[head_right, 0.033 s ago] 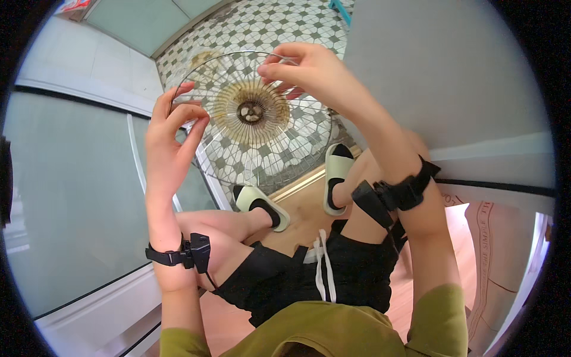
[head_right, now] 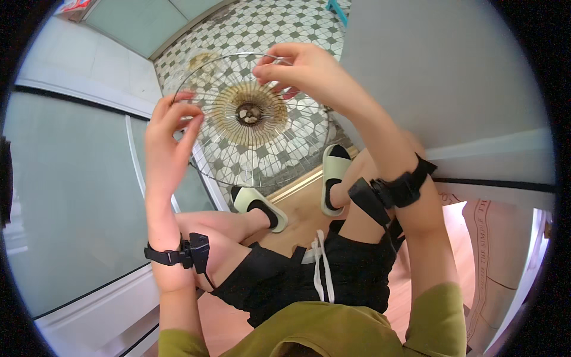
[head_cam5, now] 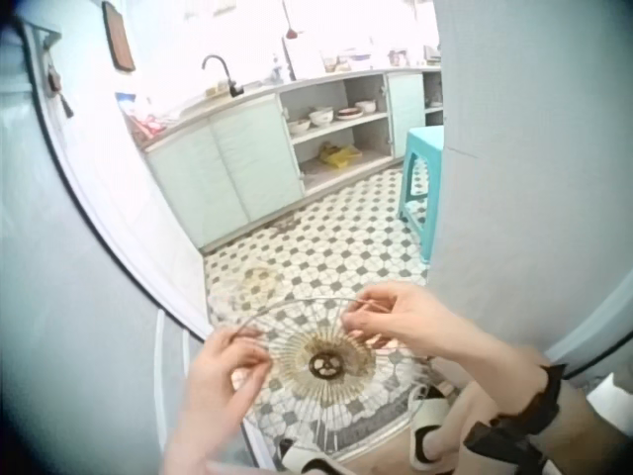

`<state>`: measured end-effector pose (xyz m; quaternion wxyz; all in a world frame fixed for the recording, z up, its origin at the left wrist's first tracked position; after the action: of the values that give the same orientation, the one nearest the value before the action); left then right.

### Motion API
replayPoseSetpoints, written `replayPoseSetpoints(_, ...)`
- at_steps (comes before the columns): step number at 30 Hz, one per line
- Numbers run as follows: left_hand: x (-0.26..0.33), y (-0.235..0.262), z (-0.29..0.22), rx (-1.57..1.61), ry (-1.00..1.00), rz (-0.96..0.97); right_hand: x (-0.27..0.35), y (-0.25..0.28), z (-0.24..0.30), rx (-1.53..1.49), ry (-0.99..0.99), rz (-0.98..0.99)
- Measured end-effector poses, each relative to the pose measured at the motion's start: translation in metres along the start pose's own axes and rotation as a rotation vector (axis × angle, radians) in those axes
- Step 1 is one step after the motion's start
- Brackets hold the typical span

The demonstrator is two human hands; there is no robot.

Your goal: The recorder is disassembling or adjusting the metal wiring of a circular fan guard.

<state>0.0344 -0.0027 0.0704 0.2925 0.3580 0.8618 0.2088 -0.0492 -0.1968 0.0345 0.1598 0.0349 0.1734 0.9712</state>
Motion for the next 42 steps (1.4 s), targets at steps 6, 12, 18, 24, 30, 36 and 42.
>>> replayPoseSetpoints(6, -0.002, 0.026, 0.037, 0.303, 0.155, -0.276, -0.007, 0.004, 0.040, 0.062, 0.215, 0.071)
replayPoseSetpoints(12, 0.008, 0.018, 0.060, 1.189, 0.327, -0.597, -0.006, 0.036, 0.082, -0.751, 0.400, -0.051)
replayPoseSetpoints(18, 0.012, 0.015, 0.049, 1.263, 0.233, -0.721, -0.022, -0.042, 0.025, -1.098, -0.015, 0.208)
replayPoseSetpoints(24, 0.013, -0.014, 0.028, 1.251, 0.285, -0.561, -0.020, -0.054, 0.017, -1.247, -0.097, 0.174)
replayPoseSetpoints(30, 0.009, -0.018, 0.028, 1.248, 0.345, -0.474, -0.001, -0.049, 0.026, -1.183, -0.095, 0.291)
replayPoseSetpoints(36, 0.007, -0.015, 0.022, 0.956, 0.351, -0.212, -0.011, -0.039, 0.008, -1.484, -0.130, 0.214)
replayPoseSetpoints(42, 0.005, 0.006, 0.021, 0.650, 0.237, -0.309, -0.003, -0.040, 0.002, -1.637, -0.108, 0.293)
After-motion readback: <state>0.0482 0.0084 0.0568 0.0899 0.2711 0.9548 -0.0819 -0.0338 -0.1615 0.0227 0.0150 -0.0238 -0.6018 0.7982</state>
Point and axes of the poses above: each hand's wrist, its own x-axis away from the middle knuckle, its own y-axis out of the back of the hand, z = x × y, the point moved 7 cm from there along -x, towards the middle knuckle, and after that the axes turned 9 degrees about x, right-handed, at the moved point
